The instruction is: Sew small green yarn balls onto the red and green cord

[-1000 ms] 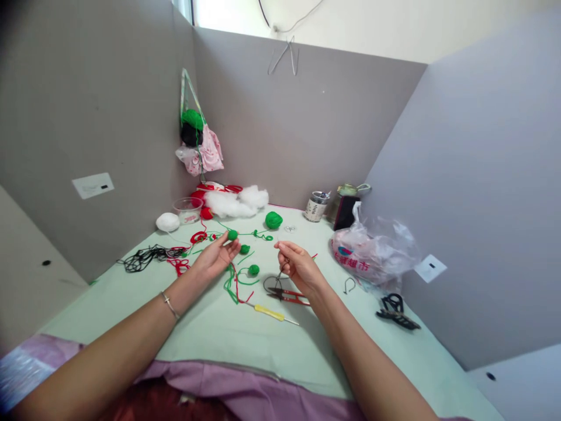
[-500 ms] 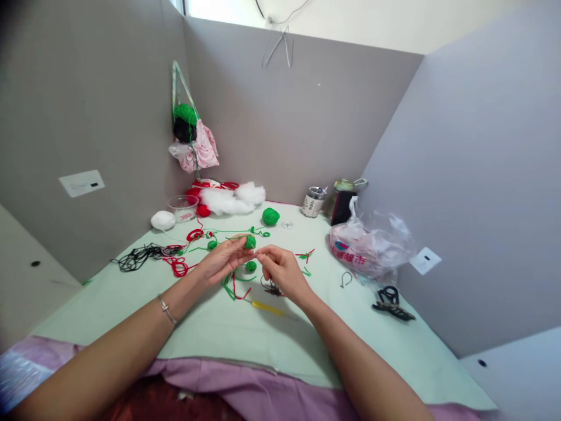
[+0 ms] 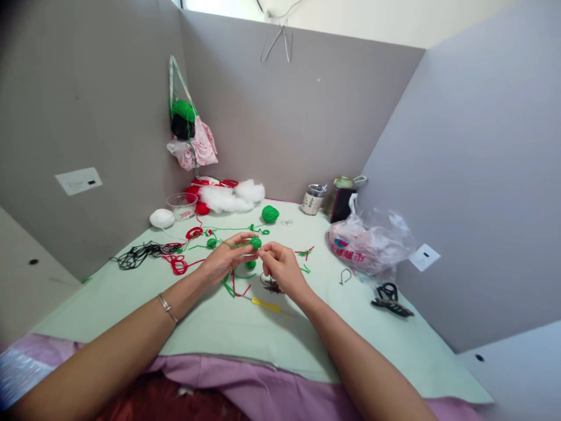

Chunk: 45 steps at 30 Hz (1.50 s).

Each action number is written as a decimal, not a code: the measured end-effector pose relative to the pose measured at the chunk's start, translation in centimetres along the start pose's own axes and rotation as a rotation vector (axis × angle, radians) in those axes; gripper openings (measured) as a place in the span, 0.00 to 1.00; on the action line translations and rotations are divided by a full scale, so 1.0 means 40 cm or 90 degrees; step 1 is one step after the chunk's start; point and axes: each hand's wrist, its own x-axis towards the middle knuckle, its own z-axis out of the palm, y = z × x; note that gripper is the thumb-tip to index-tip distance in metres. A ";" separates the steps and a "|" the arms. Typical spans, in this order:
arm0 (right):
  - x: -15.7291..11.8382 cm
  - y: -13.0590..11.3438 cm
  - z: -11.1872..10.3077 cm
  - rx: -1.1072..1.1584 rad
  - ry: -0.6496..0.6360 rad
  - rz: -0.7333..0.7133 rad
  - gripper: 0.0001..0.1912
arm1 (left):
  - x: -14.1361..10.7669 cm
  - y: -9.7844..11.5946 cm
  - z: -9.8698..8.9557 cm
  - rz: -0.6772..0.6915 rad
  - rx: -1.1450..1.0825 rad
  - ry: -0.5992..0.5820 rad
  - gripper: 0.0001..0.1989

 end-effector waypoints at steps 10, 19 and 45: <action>-0.002 0.002 -0.007 0.010 0.045 -0.001 0.13 | 0.031 0.039 -0.076 0.163 -0.050 0.363 0.05; -0.004 0.026 0.006 -0.131 0.061 -0.089 0.12 | -0.003 0.005 0.010 0.114 0.336 0.075 0.13; 0.005 0.030 -0.006 0.091 0.026 0.010 0.14 | -0.002 0.042 -0.011 0.008 0.078 0.066 0.18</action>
